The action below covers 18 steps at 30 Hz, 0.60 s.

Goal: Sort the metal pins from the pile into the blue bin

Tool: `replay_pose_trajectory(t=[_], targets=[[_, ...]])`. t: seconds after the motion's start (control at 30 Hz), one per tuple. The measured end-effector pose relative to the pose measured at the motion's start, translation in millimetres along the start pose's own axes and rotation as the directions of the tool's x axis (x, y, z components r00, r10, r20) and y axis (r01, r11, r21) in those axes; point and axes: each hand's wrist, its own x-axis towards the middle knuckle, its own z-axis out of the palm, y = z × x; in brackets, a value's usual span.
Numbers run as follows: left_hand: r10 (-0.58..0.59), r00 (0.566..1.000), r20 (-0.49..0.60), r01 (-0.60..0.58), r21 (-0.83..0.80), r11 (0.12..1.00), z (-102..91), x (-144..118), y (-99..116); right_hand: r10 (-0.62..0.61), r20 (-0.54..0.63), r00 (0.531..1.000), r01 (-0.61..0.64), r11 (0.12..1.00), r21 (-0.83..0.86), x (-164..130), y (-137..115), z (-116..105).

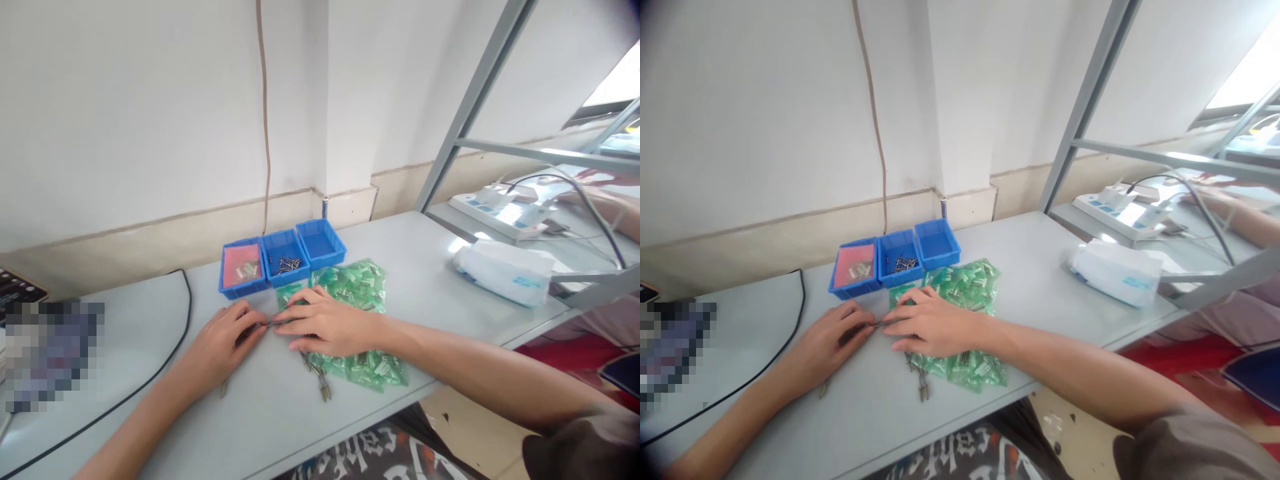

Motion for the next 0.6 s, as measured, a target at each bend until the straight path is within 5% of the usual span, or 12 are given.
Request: replay_pose_trajectory(t=[0.6], targets=[[0.082,0.991,-0.104,-0.078,0.042,0.996,-3.5,-6,-13,0.068,-0.022,0.997,-0.064,0.988,0.143,3,-2,-4]])
